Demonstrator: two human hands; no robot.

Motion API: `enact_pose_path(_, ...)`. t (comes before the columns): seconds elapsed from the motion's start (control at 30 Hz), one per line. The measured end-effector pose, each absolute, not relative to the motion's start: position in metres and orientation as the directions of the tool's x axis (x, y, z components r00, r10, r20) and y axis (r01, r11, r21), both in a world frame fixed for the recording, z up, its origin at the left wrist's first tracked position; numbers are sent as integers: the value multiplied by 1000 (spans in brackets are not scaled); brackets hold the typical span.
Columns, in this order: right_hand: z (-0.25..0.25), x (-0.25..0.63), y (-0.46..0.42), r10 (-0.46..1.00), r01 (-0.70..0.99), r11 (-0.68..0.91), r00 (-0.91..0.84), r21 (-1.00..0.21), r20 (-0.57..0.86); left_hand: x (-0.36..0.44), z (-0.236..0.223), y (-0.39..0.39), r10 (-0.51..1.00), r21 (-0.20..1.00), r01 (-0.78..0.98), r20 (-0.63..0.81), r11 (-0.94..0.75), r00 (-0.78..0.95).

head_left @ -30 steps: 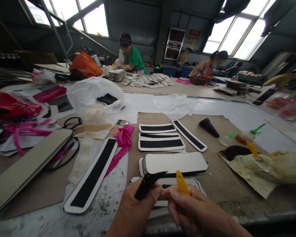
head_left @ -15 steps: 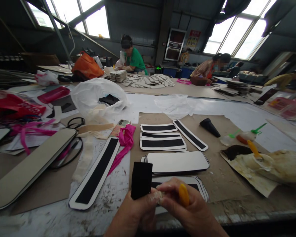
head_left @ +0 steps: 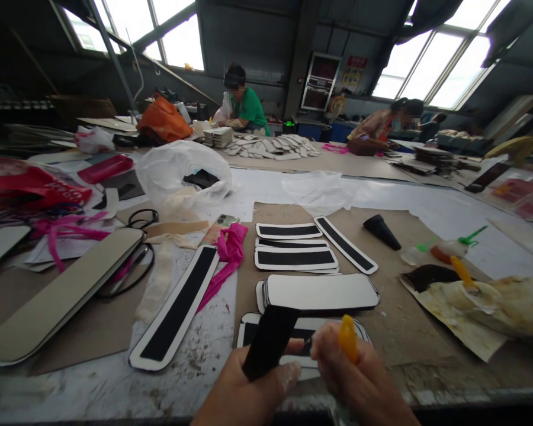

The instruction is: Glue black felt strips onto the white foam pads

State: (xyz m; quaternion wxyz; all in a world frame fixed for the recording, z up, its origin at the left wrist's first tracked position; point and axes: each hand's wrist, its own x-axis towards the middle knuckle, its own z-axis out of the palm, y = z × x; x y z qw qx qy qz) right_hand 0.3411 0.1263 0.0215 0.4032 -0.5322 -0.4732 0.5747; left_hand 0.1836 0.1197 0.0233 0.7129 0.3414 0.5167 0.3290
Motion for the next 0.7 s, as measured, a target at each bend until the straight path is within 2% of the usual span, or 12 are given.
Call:
enact_pose_path(0.2,22,323,115,986,361,61,-165,-930,0,194,28,118,924,902,-211,-350,376,151)
enact_pose_path(0.3,20,321,118,984,436,149,-154,-888,90,195,26,115,921,910,-162,-359,381,150)
enact_pose_path(0.4,21,325,121,990,399,98,-136,-912,47,193,21,113,888,889,-105,-425,446,177)
enact_pose_path(0.57,19,341,124,992,258,-98,-49,-961,-114,189,10,112,828,834,-119,-498,538,256)
enact_pose_path(0.7,14,352,126,993,236,-120,29,-964,-117,189,3,113,809,815,-132,-514,564,286)
